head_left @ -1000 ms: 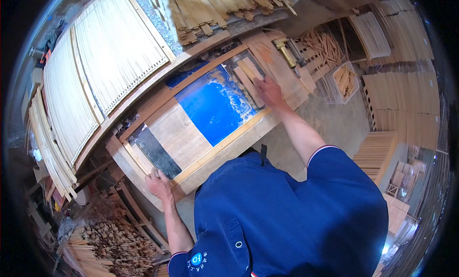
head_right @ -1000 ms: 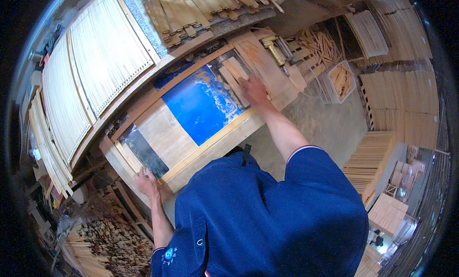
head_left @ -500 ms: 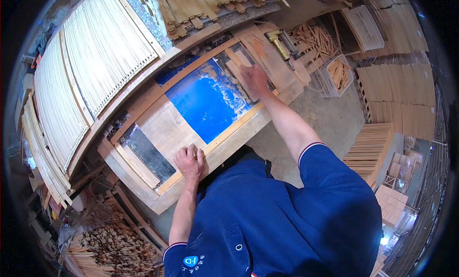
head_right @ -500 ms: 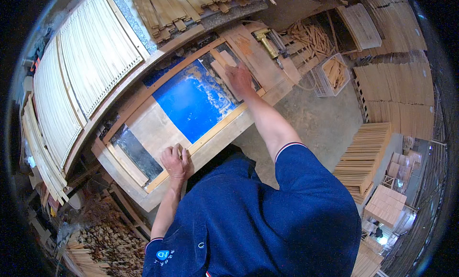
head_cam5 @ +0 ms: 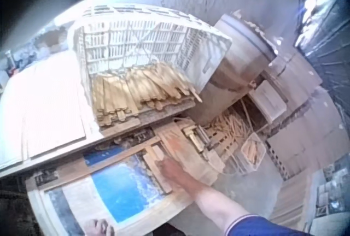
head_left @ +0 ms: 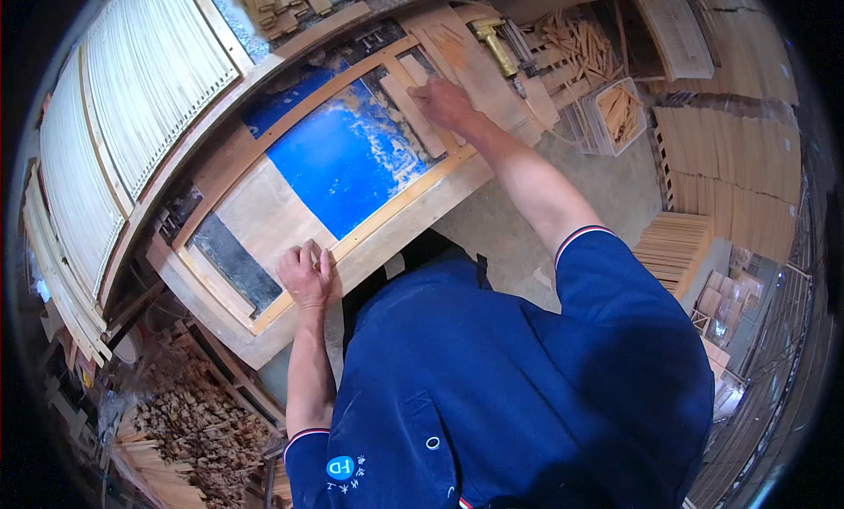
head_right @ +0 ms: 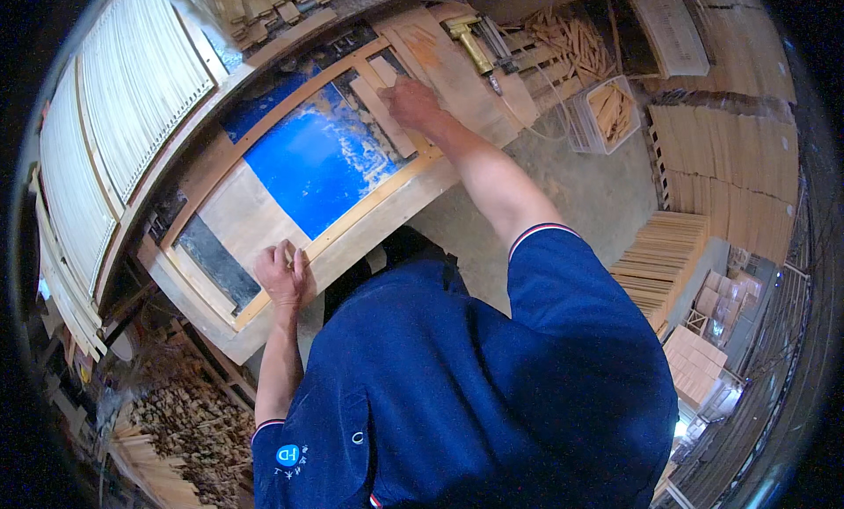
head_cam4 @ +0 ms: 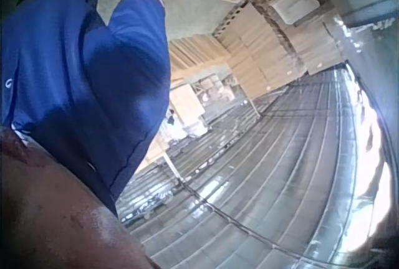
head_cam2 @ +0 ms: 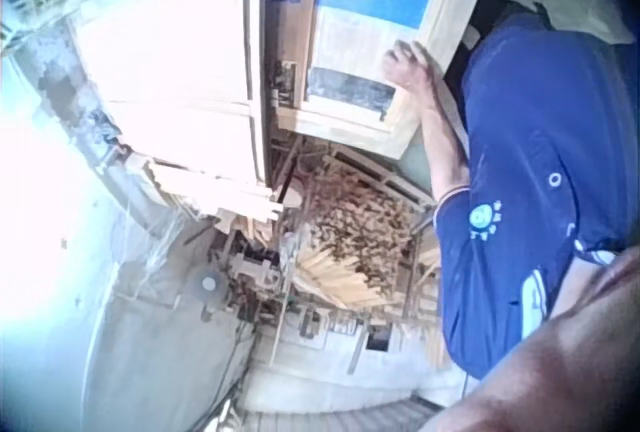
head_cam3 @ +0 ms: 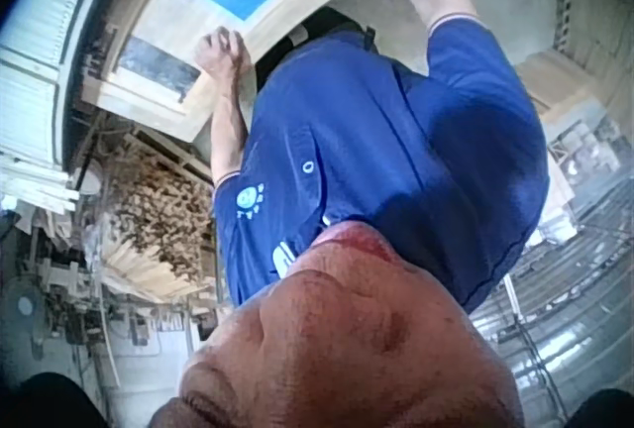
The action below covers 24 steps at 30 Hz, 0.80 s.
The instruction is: Assembling wooden slats into frames and stapling them together on a workbench.
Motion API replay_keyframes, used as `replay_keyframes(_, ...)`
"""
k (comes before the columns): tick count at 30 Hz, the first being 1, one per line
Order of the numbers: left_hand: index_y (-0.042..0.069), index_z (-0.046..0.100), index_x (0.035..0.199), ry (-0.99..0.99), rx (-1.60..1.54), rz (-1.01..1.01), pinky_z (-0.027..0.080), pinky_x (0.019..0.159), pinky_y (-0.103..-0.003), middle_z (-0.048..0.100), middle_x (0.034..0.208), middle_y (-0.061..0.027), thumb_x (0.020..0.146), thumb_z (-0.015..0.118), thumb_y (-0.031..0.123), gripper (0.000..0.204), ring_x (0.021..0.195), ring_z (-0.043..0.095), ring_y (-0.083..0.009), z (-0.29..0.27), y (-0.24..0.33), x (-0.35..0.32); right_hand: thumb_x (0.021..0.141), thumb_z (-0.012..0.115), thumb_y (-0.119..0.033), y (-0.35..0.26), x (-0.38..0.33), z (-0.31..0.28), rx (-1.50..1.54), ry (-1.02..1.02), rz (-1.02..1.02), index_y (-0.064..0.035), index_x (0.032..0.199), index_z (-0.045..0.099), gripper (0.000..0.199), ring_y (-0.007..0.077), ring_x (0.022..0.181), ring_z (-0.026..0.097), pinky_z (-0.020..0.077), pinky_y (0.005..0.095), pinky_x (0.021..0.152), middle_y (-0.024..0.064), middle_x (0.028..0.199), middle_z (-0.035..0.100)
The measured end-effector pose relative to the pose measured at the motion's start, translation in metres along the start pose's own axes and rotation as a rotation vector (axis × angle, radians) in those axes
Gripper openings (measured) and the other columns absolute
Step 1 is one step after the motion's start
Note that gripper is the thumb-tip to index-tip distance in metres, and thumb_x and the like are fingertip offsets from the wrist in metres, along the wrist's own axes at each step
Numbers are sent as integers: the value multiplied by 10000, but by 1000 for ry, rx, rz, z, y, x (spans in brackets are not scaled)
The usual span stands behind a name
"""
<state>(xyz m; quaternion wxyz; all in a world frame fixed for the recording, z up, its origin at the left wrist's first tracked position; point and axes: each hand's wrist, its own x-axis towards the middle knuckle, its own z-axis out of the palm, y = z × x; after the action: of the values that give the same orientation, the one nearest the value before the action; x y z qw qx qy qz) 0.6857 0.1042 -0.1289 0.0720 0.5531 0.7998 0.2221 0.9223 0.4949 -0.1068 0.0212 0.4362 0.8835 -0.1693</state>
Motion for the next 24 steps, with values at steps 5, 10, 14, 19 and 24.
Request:
replay_keyframes(5, 134, 699, 1086, 17, 42, -52, 434, 771, -455, 598, 937, -101, 808, 784, 326, 349, 892, 578, -310, 9, 10, 1, 910, 592, -185, 30, 5, 5, 101, -17, -60, -218, 1147, 754, 289, 347, 1019, 623, 511, 456, 881, 150, 1020, 619)
replay_keyframes(10, 125, 700, 1091, 105, 58, -169, 434, 823, -458, 612, 981, -101, 792, 790, 425, 433, 921, 586, -308, 41, 62, 20, 855, 638, -206, 123, 24, -34, -45, 397, 252, -83, 1340, 539, 510, 439, 1191, 567, 474, 504, 1000, 242, 1245, 591)
replay_keyframes(14, 93, 691, 1110, 48, 119, -186, 428, 842, -460, 607, 988, -117, 775, 793, 460, 508, 950, 580, -314, 36, 69, 26, 870, 621, -199, 143, 44, -50, -53, 133, 537, -54, 1426, 422, 608, 461, 1232, 549, 456, 528, 1018, 284, 1319, 534)
replay_keyframes(19, 84, 680, 1123, 40, 114, -213, 423, 840, -461, 597, 986, -121, 771, 798, 459, 528, 946, 569, -316, 32, 71, 25, 882, 695, -385, 182, 78, -42, -17, 1, 566, -45, 1452, 369, 740, 429, 1223, 603, 477, 490, 1025, 304, 1307, 606)
replay_keyframes(24, 85, 667, 1143, 63, 91, -215, 420, 835, -461, 588, 982, -118, 767, 800, 459, 547, 929, 558, -315, 37, 69, 26, 893, 679, -362, 196, 69, -62, -20, 157, 460, 33, 1185, 593, 499, 436, 1058, 658, 521, 489, 901, 278, 1116, 687)
